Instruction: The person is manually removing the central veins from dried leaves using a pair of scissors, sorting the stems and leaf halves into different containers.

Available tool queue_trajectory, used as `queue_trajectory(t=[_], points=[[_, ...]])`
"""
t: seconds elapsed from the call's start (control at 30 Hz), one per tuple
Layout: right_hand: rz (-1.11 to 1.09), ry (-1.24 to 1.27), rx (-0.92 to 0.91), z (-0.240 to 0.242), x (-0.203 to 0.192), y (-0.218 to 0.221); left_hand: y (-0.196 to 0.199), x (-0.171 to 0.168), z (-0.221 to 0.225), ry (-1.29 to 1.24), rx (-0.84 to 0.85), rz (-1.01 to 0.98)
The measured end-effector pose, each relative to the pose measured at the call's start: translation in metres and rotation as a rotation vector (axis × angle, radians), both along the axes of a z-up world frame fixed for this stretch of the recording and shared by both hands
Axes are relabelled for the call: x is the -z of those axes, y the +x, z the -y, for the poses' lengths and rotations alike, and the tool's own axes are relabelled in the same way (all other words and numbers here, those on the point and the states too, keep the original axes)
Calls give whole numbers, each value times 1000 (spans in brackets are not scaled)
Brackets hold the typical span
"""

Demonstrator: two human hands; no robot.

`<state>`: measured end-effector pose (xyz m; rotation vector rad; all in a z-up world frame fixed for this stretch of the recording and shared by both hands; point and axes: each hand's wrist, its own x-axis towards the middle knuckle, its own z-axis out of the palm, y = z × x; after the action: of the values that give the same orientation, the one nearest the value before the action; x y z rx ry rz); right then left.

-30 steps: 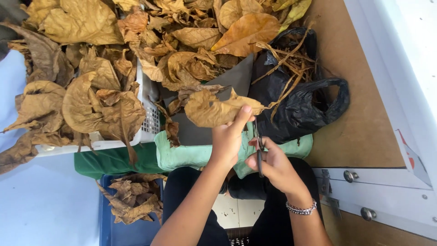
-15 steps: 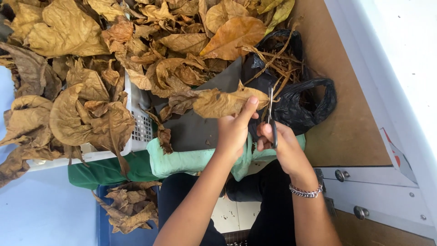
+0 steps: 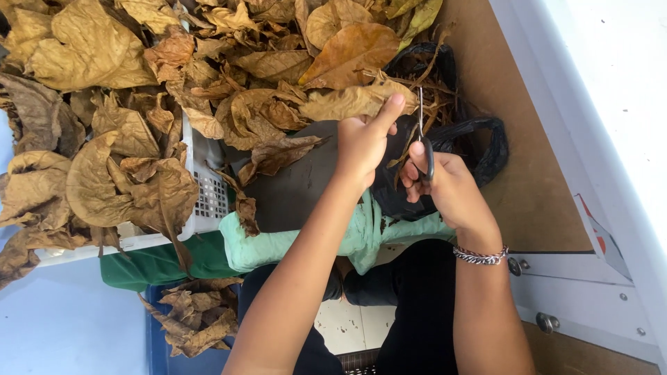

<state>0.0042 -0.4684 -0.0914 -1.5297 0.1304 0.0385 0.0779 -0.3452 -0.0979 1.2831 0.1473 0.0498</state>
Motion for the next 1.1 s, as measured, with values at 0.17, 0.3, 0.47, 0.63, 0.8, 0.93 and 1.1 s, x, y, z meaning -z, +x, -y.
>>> queue_trajectory(t=[0.17,0.3,0.47,0.63,0.8,0.93,1.1], points=[[-31,110,1,4,3,0,3,5,-2,68,42,5],[-16,118,-7,3,11,1,-2,1,-3,72,59,-29],[31,125,36,6,23,9,5,-3,-5,116,83,-41],[17,165,46,6,18,10,-9,-10,-8,126,89,-53],[60,183,55,1,39,-2,-31,-21,-26,257,109,-51],[117,273,87,-25,56,-26,-66,-37,-54,288,238,-41],[143,307,53,-60,88,-51,-94,15,-97,317,315,-85]])
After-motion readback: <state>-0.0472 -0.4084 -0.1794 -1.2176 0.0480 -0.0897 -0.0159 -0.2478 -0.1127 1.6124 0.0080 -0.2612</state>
